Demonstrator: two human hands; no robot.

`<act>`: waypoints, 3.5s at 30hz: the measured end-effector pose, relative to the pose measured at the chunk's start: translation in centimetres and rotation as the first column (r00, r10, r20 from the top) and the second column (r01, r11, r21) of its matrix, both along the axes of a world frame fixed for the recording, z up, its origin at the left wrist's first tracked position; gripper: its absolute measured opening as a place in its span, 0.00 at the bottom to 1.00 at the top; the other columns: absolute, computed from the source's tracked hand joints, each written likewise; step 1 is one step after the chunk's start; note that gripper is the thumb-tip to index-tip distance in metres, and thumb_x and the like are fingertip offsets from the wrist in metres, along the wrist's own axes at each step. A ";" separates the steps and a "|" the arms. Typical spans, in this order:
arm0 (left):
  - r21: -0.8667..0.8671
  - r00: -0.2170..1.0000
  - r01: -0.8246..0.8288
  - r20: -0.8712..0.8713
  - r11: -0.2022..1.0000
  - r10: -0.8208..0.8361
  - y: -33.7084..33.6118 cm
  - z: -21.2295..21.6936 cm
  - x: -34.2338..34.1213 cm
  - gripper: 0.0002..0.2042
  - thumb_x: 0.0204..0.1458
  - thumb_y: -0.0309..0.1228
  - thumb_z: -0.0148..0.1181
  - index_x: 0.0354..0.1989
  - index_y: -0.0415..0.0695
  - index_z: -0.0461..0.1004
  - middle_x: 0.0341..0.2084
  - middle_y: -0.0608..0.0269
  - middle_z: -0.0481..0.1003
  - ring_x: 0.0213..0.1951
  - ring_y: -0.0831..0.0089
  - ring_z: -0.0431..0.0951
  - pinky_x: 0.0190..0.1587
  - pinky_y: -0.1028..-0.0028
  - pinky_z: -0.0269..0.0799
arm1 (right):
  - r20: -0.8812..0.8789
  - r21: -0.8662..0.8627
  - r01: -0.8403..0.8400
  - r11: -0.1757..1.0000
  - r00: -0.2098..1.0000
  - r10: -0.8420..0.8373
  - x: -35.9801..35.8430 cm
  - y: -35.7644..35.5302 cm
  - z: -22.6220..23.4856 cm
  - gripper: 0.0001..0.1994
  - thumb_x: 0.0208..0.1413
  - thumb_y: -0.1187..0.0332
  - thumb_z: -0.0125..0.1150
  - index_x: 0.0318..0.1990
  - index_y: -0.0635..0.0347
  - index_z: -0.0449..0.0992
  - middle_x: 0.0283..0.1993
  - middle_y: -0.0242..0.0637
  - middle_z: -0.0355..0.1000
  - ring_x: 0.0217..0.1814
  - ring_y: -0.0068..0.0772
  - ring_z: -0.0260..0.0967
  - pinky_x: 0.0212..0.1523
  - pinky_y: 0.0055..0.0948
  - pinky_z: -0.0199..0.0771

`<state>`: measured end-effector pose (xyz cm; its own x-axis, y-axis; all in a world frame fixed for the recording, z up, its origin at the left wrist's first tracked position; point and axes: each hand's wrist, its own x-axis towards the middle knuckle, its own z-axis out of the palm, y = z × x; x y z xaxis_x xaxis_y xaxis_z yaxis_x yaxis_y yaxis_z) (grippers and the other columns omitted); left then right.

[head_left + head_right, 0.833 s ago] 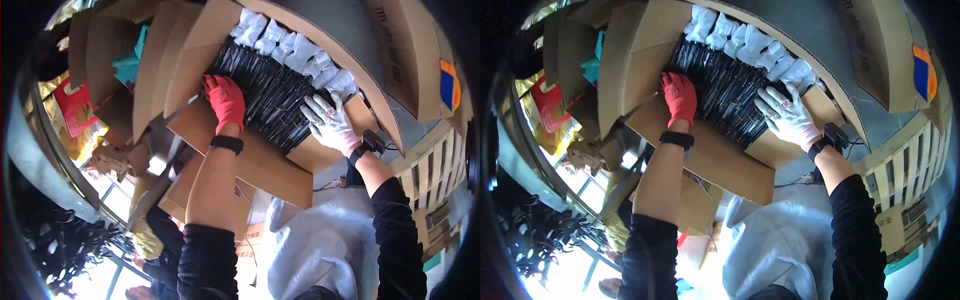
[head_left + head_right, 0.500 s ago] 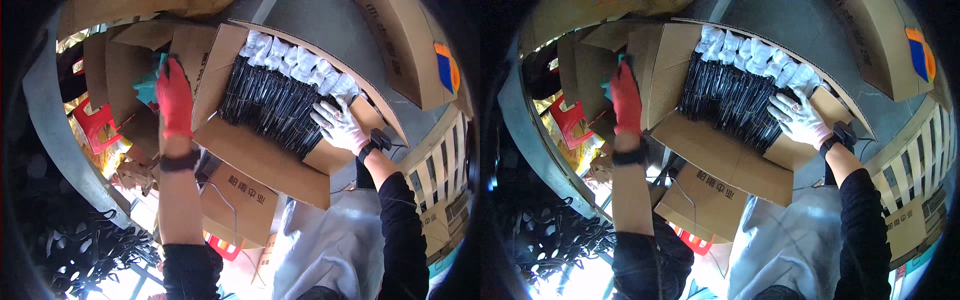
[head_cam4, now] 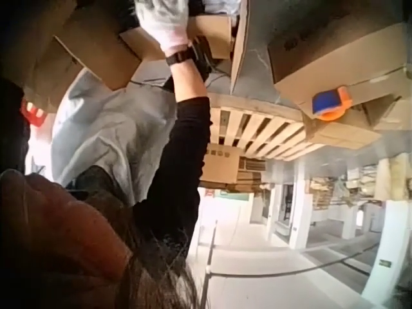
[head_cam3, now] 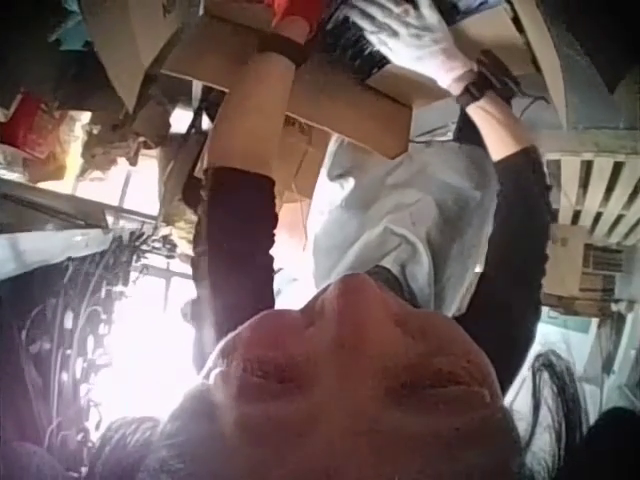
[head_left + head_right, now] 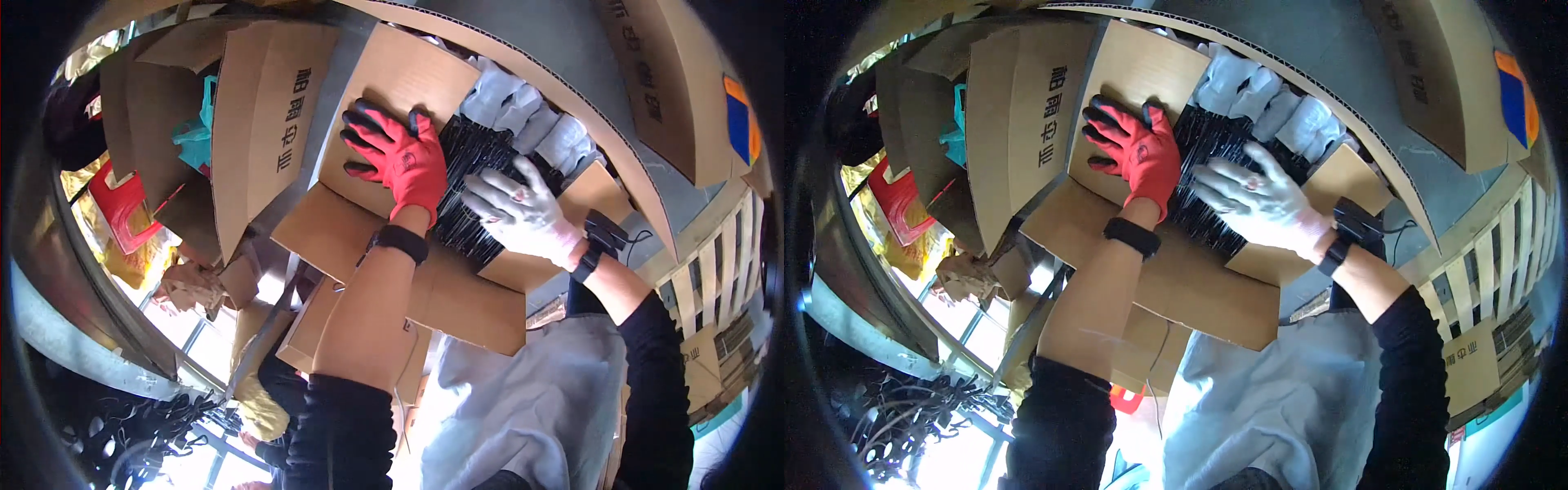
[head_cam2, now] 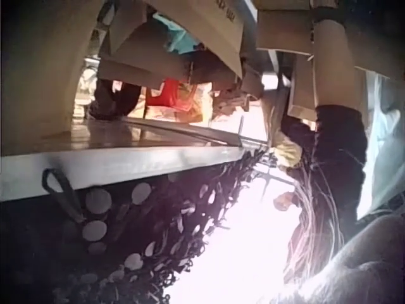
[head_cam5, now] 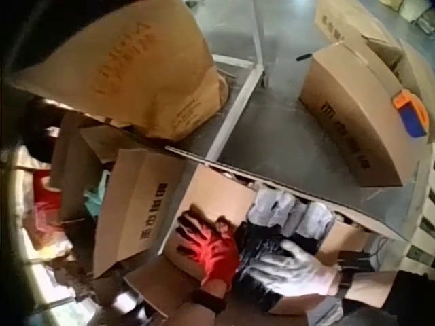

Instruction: The person packs bundles of black rods into a cardboard box, folds the flaps closed, and seals it using a tape dispenser. After moving the sealed box aside, they repeat the process by filling and taping another box.

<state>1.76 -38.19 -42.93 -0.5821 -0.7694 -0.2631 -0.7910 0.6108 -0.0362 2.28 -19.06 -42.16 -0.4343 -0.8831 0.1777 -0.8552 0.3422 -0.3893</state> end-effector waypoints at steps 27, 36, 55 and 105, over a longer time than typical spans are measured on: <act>0.240 0.644 -0.249 -0.682 0.938 0.345 4.3 -5.2 16.5 0.31 0.67 0.41 0.36 0.72 0.35 0.42 0.73 0.50 0.44 0.74 0.58 0.45 0.71 0.53 0.43 | 0.191 0.011 0.031 0.999 0.981 -0.032 -2.2 -6.6 -0.2 0.25 0.54 0.58 0.61 0.60 0.52 0.71 0.68 0.32 0.60 0.73 0.38 0.51 0.70 0.49 0.47; -0.084 0.835 -0.545 -0.149 0.834 0.530 5.9 -3.0 10.1 0.36 0.65 0.55 0.27 0.74 0.42 0.38 0.73 0.45 0.41 0.73 0.46 0.41 0.70 0.46 0.36 | 0.375 0.037 0.188 0.981 0.908 -0.188 0.9 -0.2 5.8 0.25 0.56 0.62 0.57 0.61 0.59 0.69 0.70 0.38 0.59 0.73 0.41 0.51 0.69 0.56 0.48; -0.232 0.818 0.502 -0.184 0.833 -0.545 -7.7 -1.8 5.6 0.43 0.54 0.59 0.51 0.69 0.38 0.54 0.70 0.43 0.51 0.70 0.45 0.50 0.68 0.38 0.35 | 0.224 0.195 0.057 0.979 0.969 -0.101 3.3 4.9 -0.1 0.28 0.49 0.57 0.63 0.59 0.54 0.72 0.67 0.35 0.62 0.69 0.41 0.56 0.68 0.54 0.50; 0.884 0.692 -0.250 -0.122 0.395 0.712 2.1 -2.3 25.0 0.28 0.56 0.35 0.65 0.62 0.40 0.61 0.52 0.55 0.72 0.49 0.70 0.73 0.52 0.70 0.69 | 0.119 0.177 -0.016 0.984 0.993 -0.005 -3.0 7.1 -0.8 0.33 0.49 0.52 0.62 0.62 0.57 0.70 0.70 0.37 0.60 0.74 0.37 0.51 0.74 0.51 0.39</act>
